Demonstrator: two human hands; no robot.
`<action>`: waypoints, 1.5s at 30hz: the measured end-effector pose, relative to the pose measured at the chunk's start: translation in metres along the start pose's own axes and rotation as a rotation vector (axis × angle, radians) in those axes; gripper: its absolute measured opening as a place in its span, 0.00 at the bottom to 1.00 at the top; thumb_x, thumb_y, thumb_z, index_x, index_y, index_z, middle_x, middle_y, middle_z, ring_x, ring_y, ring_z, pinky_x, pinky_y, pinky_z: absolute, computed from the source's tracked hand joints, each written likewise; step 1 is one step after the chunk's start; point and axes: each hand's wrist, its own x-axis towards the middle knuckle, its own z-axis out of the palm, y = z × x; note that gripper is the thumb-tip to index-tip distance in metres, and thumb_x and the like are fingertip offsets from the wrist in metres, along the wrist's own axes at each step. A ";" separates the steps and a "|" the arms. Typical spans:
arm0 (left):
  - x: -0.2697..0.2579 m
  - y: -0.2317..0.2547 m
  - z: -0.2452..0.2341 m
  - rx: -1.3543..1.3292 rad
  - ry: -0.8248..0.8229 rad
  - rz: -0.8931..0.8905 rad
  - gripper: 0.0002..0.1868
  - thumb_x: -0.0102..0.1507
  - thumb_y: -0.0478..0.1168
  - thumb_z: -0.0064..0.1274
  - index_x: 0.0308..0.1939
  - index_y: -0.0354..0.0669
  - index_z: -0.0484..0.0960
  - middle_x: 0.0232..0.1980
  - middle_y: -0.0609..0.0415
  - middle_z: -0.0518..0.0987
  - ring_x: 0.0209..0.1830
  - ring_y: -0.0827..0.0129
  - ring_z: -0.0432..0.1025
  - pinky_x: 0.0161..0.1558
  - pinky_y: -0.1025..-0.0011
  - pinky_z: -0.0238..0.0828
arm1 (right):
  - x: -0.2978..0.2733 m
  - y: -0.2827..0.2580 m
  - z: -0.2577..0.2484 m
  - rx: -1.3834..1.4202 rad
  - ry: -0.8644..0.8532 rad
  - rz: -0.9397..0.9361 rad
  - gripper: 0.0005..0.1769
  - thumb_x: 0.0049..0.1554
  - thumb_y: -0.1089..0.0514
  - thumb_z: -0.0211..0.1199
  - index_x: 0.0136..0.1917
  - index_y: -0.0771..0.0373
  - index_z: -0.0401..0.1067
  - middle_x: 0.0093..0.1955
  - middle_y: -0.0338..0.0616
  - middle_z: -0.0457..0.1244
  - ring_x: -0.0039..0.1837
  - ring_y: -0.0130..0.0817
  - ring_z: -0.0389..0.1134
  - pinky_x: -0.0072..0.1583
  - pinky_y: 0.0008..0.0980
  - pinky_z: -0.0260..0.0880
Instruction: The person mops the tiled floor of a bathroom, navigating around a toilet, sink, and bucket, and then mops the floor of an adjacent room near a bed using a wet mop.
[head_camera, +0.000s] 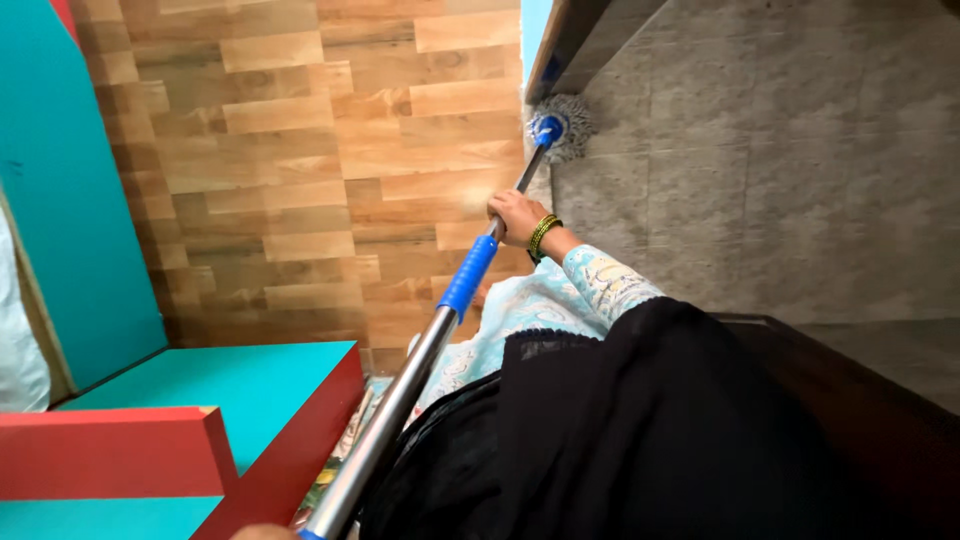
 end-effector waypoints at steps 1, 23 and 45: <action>0.014 -0.008 0.008 -0.012 0.003 -0.001 0.17 0.65 0.39 0.57 0.22 0.41 0.75 0.27 0.56 0.78 0.27 0.69 0.75 0.44 0.64 0.69 | -0.003 0.001 -0.010 -0.018 -0.023 0.002 0.11 0.46 0.59 0.66 0.44 0.58 0.69 0.48 0.45 0.64 0.56 0.48 0.66 0.52 0.47 0.70; 0.155 -0.144 0.123 -0.156 -0.030 -0.405 0.18 0.66 0.42 0.61 0.27 0.35 0.76 0.27 0.52 0.74 0.31 0.64 0.70 0.40 0.62 0.69 | -0.243 0.162 -0.044 -0.033 0.425 0.472 0.03 0.51 0.63 0.60 0.41 0.59 0.72 0.47 0.53 0.66 0.54 0.55 0.65 0.56 0.50 0.67; 0.021 -0.052 0.137 0.087 0.574 -0.199 0.09 0.67 0.36 0.57 0.34 0.33 0.79 0.31 0.48 0.79 0.34 0.63 0.72 0.61 0.55 0.69 | -0.103 0.113 -0.008 -0.130 0.196 0.413 0.09 0.55 0.57 0.64 0.50 0.49 0.76 0.57 0.45 0.65 0.55 0.57 0.67 0.57 0.50 0.68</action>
